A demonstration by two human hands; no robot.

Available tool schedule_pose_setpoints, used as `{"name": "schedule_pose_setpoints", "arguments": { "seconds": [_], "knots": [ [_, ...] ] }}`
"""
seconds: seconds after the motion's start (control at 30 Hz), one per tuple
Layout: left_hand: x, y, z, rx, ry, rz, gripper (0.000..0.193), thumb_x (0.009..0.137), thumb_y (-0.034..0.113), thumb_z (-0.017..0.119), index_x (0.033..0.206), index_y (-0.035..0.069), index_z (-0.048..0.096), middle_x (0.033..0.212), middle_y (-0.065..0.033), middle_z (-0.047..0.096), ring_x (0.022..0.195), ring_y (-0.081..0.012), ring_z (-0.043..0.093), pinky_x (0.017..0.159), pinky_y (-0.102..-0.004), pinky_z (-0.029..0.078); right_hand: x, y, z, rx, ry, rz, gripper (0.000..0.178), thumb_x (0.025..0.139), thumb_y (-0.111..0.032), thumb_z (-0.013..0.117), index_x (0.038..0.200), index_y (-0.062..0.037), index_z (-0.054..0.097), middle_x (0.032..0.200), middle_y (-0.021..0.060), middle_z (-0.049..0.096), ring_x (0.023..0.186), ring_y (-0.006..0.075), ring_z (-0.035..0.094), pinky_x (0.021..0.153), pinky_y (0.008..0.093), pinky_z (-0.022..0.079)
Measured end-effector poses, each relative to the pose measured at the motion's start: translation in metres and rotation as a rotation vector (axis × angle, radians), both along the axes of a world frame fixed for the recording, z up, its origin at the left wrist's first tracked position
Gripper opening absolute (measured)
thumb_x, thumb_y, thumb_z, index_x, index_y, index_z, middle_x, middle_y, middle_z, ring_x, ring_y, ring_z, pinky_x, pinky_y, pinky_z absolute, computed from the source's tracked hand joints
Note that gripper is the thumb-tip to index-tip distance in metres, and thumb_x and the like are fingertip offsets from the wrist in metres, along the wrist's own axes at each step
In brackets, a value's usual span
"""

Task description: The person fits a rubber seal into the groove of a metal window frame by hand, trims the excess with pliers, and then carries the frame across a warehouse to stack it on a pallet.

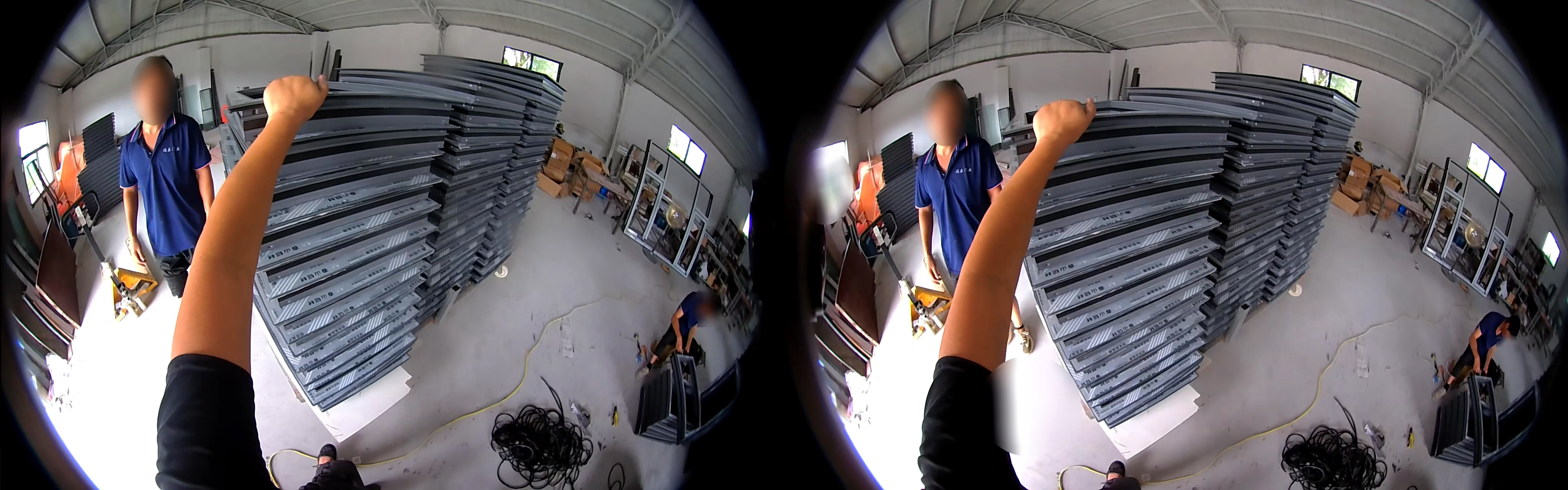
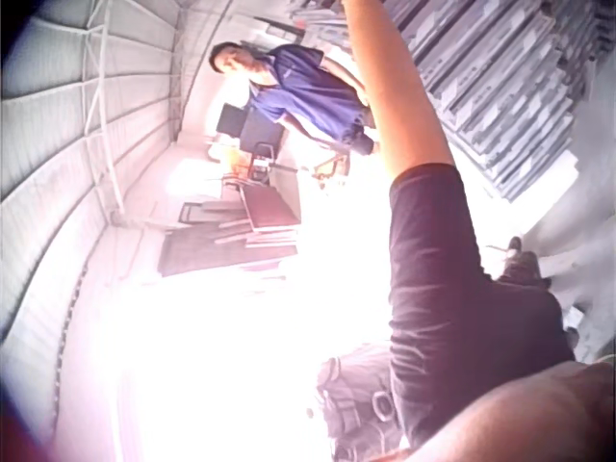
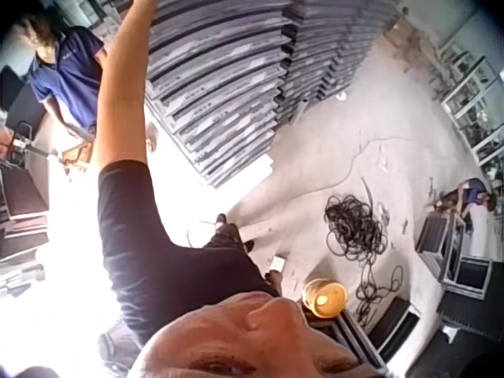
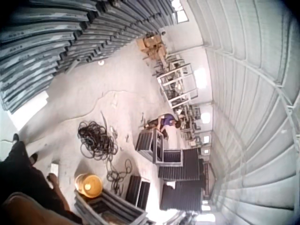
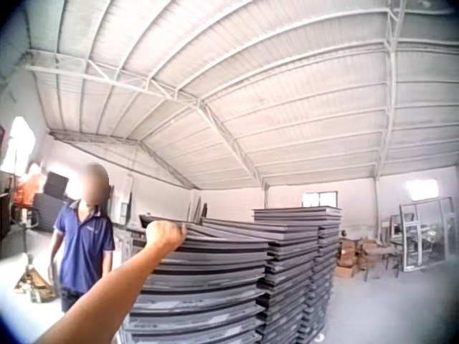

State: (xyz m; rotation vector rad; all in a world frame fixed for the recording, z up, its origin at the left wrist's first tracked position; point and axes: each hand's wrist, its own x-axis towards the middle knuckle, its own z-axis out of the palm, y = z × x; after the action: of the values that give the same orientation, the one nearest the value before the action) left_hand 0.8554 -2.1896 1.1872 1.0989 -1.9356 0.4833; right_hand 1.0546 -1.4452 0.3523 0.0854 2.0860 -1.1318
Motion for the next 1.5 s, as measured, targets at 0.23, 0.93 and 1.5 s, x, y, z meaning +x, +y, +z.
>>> {"name": "schedule_pose_setpoints", "arguments": {
  "seconds": [0.23,0.93,1.5],
  "knots": [
    [-0.004,-0.002,0.0,-0.036,0.0,0.013,0.056,0.094,0.046,0.035,0.073,0.011,0.073,0.076,-0.0094,0.07,0.076,-0.0298,0.068,0.064,-0.0406,0.053,-0.025,-0.021,0.0,0.061,-0.1,0.027,0.025,0.08,-0.028,0.061,0.069,-0.0055,0.063,0.07,0.0146,0.065,0.059,0.03,0.06,0.058,0.0434,0.048],
    [-0.006,-0.001,-0.001,-0.039,0.026,0.01,0.055,0.095,0.046,0.036,0.07,0.012,0.072,0.073,-0.0088,0.07,0.073,-0.0292,0.068,0.061,-0.0402,0.052,-0.041,-0.033,-0.03,0.124,-0.004,0.202,0.022,0.088,-0.025,0.054,0.079,-0.0073,0.062,0.067,0.0092,0.062,0.052,0.0207,0.055,0.048,0.0369,0.044],
    [0.002,-0.011,-0.003,-0.054,0.06,-0.036,0.056,0.093,0.051,0.039,0.077,0.009,0.072,0.075,-0.0115,0.07,0.074,-0.0316,0.068,0.063,-0.0418,0.053,-0.041,0.004,-0.077,0.373,0.176,0.798,0.016,0.082,-0.025,0.062,0.081,-0.0096,0.062,0.075,0.0073,0.065,0.057,0.021,0.058,0.051,0.0372,0.046]
  ]
}}
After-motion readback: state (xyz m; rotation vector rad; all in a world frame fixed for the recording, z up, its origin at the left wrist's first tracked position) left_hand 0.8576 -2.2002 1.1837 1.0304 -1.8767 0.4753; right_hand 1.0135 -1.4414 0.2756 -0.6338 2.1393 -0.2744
